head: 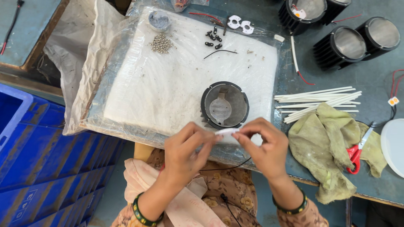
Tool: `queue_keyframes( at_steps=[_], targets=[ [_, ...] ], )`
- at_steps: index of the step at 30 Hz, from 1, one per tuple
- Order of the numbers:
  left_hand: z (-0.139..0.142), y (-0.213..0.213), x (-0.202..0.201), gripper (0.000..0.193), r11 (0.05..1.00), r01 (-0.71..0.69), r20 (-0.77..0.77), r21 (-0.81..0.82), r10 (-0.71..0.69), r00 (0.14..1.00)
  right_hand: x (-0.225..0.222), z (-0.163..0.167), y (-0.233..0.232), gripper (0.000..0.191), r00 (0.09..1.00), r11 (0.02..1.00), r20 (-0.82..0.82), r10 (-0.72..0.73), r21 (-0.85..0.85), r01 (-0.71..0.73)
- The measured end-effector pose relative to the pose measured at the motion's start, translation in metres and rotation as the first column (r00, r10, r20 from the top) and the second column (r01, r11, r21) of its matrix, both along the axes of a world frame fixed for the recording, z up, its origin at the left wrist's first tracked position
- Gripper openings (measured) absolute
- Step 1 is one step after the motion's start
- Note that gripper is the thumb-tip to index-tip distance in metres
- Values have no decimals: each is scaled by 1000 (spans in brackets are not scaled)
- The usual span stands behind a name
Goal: The person assembles LED light fixtures by inserting wires into black heat sink housings, securing them with a screwdriver, and attaching LED panels. They handle multiple components including wires, screws, and diffusers on a workbench.
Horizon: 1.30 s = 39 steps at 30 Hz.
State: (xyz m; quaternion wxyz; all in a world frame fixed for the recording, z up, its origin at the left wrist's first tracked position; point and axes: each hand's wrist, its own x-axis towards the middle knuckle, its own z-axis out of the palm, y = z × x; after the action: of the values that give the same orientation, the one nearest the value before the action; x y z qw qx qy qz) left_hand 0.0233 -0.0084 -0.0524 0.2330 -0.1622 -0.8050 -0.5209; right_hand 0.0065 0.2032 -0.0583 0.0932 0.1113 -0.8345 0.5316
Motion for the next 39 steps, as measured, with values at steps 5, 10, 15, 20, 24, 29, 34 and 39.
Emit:
queue_keyframes(
  at_steps=[5,10,15,20,24,29,34,39],
  targets=[
    [8,8,-26,16,931,-132,-73,-339,114,991,-36,19,0,10,998,988,51,22,153,-29],
    [0,15,-57,16,838,-116,3,-534,139,990,-80,29,-5,12,993,870,91,75,482,-110],
    [-13,26,-84,10,715,-91,36,-694,160,986,-101,27,-7,13,977,756,-76,197,647,-102],
    [-19,36,-97,4,642,1,132,-767,157,979,-106,17,-7,14,932,691,-218,290,721,-47],
    [-20,44,-99,4,583,36,185,-812,199,962,-108,10,-9,12,903,667,-267,337,744,-29],
    [-19,49,-103,8,559,107,269,-822,216,939,-112,10,-9,12,862,665,-315,396,746,-33],
    [-18,50,-104,8,521,98,232,-848,199,952,-119,2,5,14,911,804,-305,277,593,-46],
    [-15,51,-103,7,506,135,267,-852,198,943,-131,-32,14,24,992,997,109,71,-33,-67]
  ],
)
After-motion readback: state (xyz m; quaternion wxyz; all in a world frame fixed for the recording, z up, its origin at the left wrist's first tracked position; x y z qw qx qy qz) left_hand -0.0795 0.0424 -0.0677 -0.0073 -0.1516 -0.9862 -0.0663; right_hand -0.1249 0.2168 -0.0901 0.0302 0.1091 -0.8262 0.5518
